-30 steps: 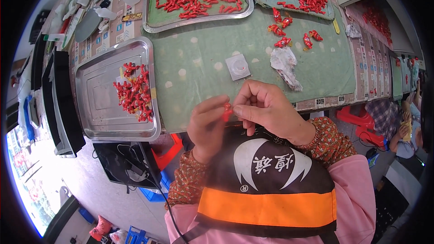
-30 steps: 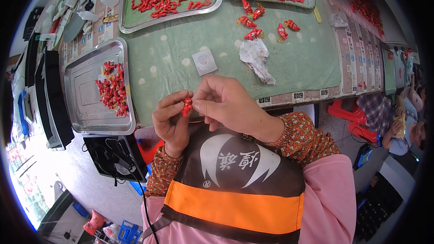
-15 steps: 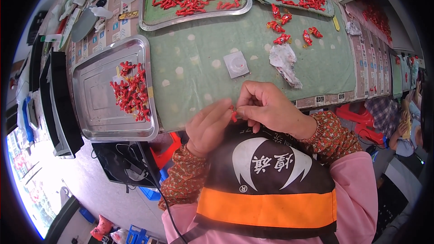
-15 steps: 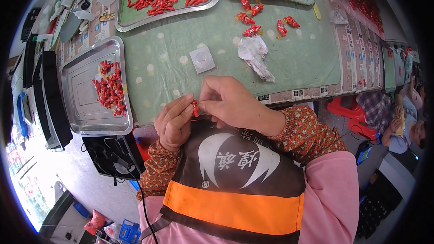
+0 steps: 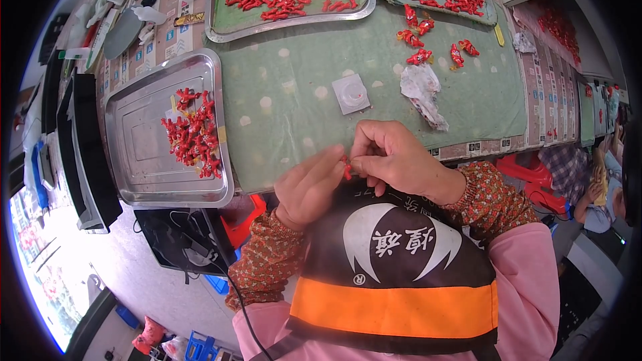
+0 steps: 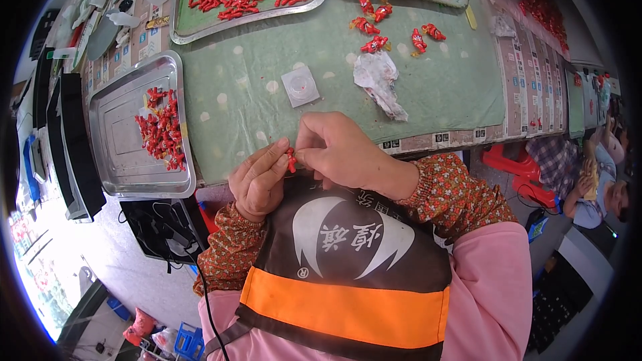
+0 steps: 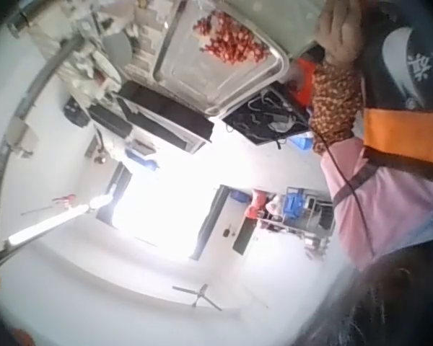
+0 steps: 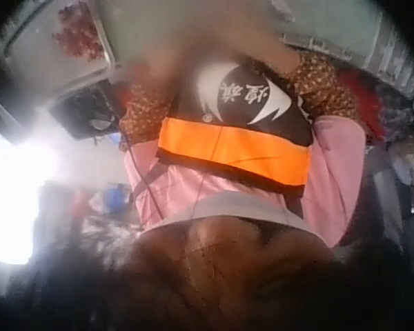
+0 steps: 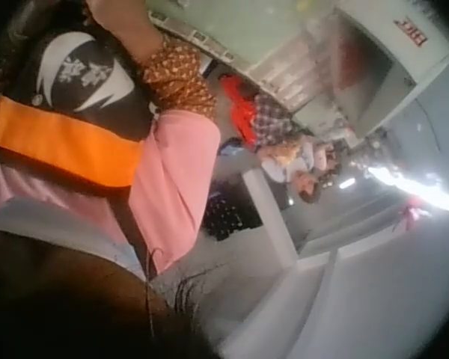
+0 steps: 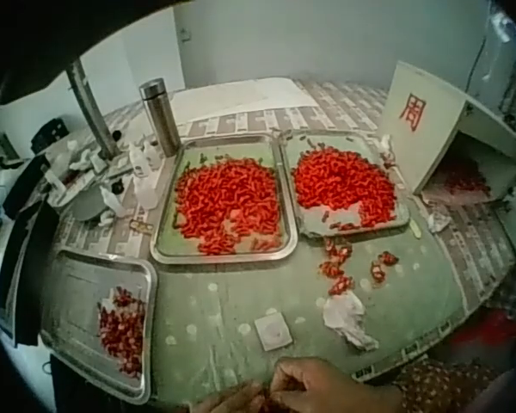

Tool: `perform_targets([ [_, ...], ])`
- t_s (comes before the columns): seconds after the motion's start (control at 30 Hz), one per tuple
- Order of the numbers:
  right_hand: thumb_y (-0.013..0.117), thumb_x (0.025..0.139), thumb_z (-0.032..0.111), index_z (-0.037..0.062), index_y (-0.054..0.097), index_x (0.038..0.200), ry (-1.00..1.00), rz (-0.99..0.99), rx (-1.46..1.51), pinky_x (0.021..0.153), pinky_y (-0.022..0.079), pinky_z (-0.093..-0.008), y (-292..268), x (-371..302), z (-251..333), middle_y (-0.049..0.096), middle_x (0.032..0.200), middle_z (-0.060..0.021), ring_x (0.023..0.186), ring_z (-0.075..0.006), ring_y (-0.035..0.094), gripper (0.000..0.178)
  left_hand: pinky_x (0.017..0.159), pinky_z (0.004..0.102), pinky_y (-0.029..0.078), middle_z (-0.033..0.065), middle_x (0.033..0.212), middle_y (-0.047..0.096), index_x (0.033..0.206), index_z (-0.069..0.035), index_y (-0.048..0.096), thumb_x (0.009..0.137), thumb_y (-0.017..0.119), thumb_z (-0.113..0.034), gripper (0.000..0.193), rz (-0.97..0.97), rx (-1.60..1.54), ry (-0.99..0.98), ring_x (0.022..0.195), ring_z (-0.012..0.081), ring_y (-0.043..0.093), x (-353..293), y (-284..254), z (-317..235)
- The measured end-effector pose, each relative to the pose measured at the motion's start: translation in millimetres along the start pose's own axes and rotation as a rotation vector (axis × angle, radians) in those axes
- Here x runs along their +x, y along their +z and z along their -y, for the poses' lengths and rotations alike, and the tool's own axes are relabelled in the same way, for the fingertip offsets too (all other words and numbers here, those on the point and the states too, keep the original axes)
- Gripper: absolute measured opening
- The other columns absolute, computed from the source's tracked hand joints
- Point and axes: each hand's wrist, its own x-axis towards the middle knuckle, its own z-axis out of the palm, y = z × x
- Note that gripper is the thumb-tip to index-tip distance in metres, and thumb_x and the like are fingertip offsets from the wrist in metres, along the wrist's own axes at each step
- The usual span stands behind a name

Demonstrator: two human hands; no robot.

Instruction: The person assembles small red plastic components by hand at a workbench.

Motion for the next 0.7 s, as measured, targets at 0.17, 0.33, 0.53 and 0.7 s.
perform_targets([
  [0.17, 0.061, 0.090, 0.004, 0.0016, 0.053, 0.085, -0.007, 0.005, -0.003, 0.045, 0.051, -0.0216, -0.2, 1.2, -1.2, 0.059, 0.075, -0.0035, 0.057, -0.0070, 0.057, 0.010, 0.069, 0.0283, 0.056, 0.0153, 0.103, 0.073, 0.096, -0.004, 0.066, 0.079, 0.071, -0.001, 0.019, -0.010, -0.004, 0.002, 0.088, 0.0257, 0.073, 0.6, 0.6, 0.2],
  [0.33, 0.061, 0.090, 0.004, 0.0018, 0.053, 0.085, -0.010, 0.002, 0.009, 0.045, 0.050, -0.0215, 0.6, 1.7, -1.2, 0.059, 0.075, -0.0035, 0.057, -0.0069, 0.056, 0.010, 0.068, 0.0278, 0.056, 0.0152, 0.104, 0.073, 0.096, -0.004, 0.065, 0.079, 0.071, -0.001, 0.018, -0.020, -0.002, 0.008, 0.088, 0.0253, 0.073, -0.8, 1.3, 0.8],
  [0.53, 0.061, 0.089, 0.003, 0.0020, 0.052, 0.084, -0.018, 0.001, -0.010, 0.044, 0.049, -0.0215, 0.4, 2.9, -1.5, 0.059, 0.074, -0.0032, 0.056, -0.0067, 0.056, 0.010, 0.070, 0.0273, 0.055, 0.0152, 0.104, 0.073, 0.096, -0.004, 0.065, 0.080, 0.071, -0.001, 0.018, -0.024, 0.008, 0.015, 0.088, 0.0251, 0.073, -0.6, 2.1, 1.1],
  [0.7, 0.061, 0.089, 0.004, 0.0022, 0.052, 0.084, -0.014, 0.003, 0.002, 0.044, 0.049, -0.0212, 0.7, 2.9, -1.1, 0.059, 0.074, -0.0030, 0.056, -0.0065, 0.056, 0.010, 0.069, 0.0276, 0.056, 0.0158, 0.104, 0.073, 0.096, -0.003, 0.065, 0.080, 0.071, -0.001, 0.018, -0.014, 0.013, 0.020, 0.087, 0.0253, 0.073, 0.4, 1.0, 0.8],
])
